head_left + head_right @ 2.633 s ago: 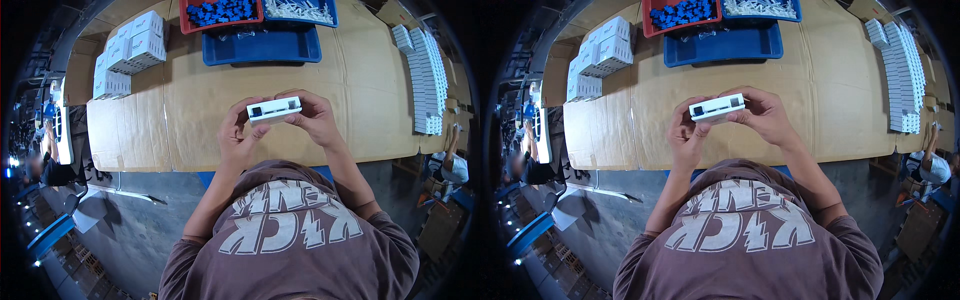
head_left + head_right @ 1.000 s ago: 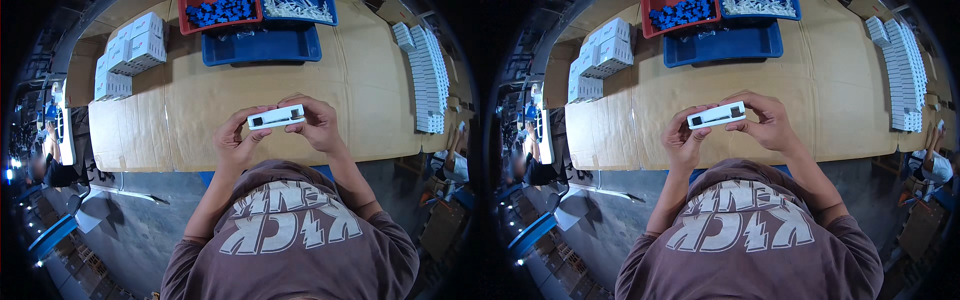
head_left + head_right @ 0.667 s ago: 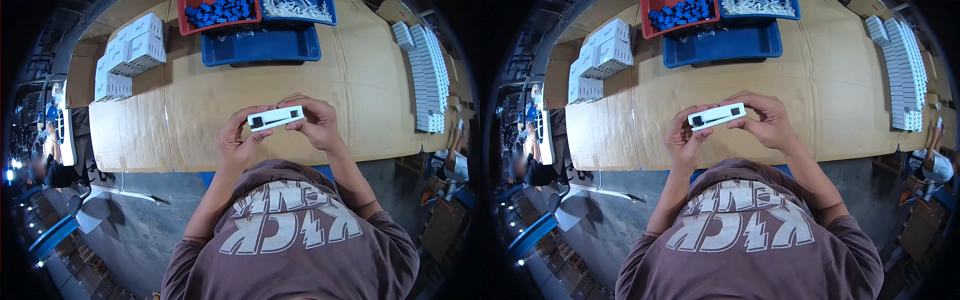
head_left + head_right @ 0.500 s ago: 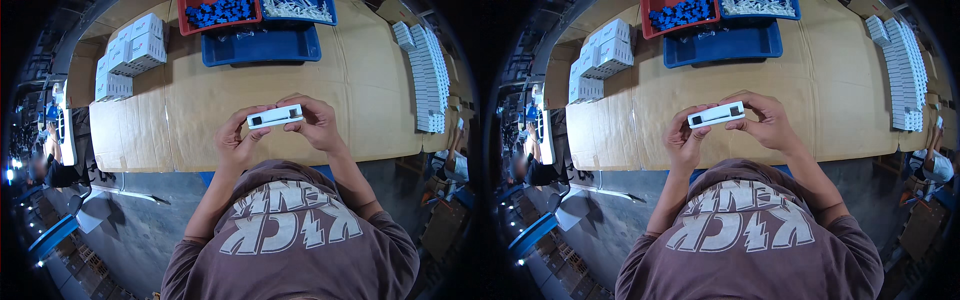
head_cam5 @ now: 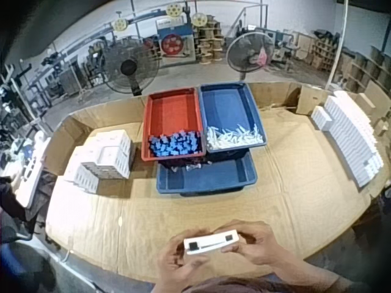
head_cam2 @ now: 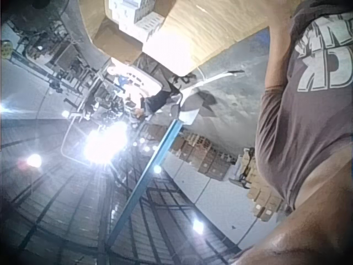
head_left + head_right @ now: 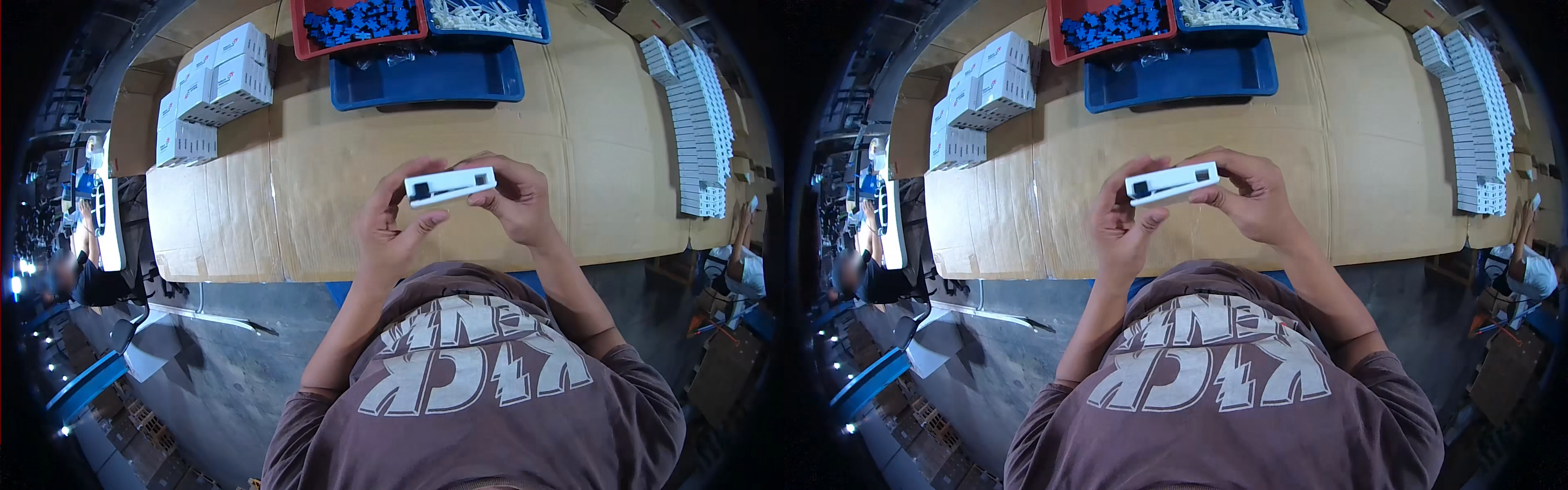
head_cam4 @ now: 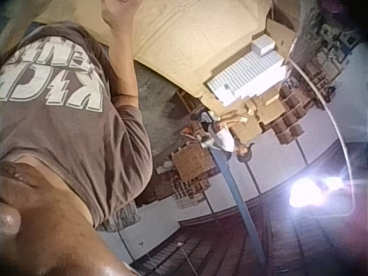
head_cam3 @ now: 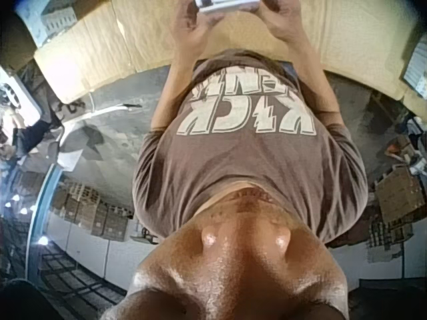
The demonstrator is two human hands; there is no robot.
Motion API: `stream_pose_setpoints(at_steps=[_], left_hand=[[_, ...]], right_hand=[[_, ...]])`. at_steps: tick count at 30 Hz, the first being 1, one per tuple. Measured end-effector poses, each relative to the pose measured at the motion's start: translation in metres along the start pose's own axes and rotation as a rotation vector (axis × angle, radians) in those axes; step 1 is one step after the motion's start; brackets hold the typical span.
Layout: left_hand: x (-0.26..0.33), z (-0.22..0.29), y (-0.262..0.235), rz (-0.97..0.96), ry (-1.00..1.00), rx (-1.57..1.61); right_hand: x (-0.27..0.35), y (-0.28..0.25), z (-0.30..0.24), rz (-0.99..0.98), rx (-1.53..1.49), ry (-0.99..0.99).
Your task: Packaging small blue and white plastic components into bags and then into white boxes.
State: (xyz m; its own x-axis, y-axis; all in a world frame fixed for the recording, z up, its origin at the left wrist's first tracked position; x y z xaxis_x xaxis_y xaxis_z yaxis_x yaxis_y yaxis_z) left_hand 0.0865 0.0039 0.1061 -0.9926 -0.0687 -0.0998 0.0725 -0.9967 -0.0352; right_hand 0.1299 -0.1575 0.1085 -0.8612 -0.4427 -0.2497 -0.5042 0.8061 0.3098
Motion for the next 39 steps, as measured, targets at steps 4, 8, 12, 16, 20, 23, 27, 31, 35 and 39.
stream_pose_setpoints(at_steps=[4,8,12,16,20,23,27,31,35,39], left_hand=[[0.004,-0.022,-0.011,0.111,-0.061,0.049],[0.014,-0.034,-0.018,0.077,-0.183,-0.028],[0.008,-0.015,-0.017,0.032,-0.017,-0.165],[0.005,0.002,-0.01,-0.031,0.011,-0.301],[0.005,0.016,-0.009,-0.014,0.123,-0.405],[0.005,0.012,-0.01,-0.031,0.088,-0.39],[0.013,-0.011,-0.026,0.173,-0.092,0.044],[0.01,-0.019,-0.019,0.069,-0.117,0.053],[0.002,0.018,-0.008,0.063,0.109,-0.102],[0.007,0.003,0.0,-0.019,-0.029,0.061]], right_hand=[[0.001,-0.017,0.015,0.206,-0.202,0.114],[-0.004,-0.015,0.019,0.194,-0.105,0.206],[-0.014,0.007,-0.005,0.007,0.216,0.045],[-0.011,0.009,0.005,-0.071,0.126,0.125],[-0.011,0.012,0.0,-0.061,0.133,0.061],[-0.01,0.009,0.001,-0.033,0.131,0.049],[-0.014,0.005,0.005,0.183,-0.266,0.145],[0.001,-0.017,0.009,0.134,-0.184,0.188],[0.003,-0.011,-0.007,0.104,-0.11,0.101],[-0.003,0.008,-0.026,-0.003,0.03,-0.044]])
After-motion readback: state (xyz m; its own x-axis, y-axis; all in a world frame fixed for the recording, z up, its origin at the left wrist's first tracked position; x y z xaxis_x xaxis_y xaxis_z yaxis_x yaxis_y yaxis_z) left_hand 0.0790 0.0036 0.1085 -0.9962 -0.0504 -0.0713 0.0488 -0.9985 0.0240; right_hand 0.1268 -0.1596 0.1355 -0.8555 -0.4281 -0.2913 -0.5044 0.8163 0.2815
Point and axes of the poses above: each hand's wrist, its own x-axis away from the middle knuckle, its own y-axis out of the palm, z = x × y, the point moved 10 cm from there along -x, towards the middle knuckle, and after that the axes turned 13 degrees about -x, right-handed, at the moved point
